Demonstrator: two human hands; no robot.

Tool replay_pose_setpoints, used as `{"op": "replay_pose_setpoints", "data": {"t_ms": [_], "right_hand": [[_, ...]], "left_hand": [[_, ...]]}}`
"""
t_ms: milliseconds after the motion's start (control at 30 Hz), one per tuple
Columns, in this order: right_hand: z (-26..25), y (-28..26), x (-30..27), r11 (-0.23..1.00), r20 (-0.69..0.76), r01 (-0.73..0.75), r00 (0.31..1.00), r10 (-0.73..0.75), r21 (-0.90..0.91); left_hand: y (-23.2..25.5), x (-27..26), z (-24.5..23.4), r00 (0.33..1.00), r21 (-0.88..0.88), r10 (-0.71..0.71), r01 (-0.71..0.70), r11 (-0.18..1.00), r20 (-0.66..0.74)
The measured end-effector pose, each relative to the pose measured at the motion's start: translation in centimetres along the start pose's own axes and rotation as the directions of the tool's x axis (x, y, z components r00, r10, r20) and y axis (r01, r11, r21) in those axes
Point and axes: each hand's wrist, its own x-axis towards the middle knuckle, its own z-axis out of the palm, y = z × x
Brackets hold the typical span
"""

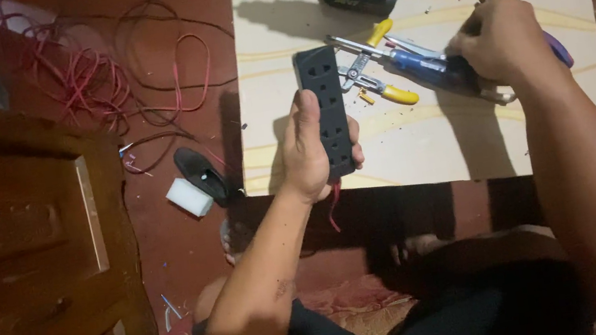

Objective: The recorder is repairing an electrical power strip by stripping wires and connecting them to internal terminals.

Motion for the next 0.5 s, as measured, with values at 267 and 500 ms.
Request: {"op": "replay_pose_setpoints", "data": {"t_ms": [267, 500], "right_hand": [[0.4, -11.6, -7.7, 0.446, -0.141, 0.305, 0.92, -0.365, 0.841], [1.0, -16.3, -9.0, 0.487, -0.268, 0.458, 0.872, -0.41, 0.744]], "left_hand": [[-0.7, -0.8, -0.2, 0.997, -0.042, -0.071, 0.071, 0.997, 0.005], [-0.6, -1.2, -0.9, 0.998, 0.001, 0.049, -0.049, 0.999, -0.039]]}}
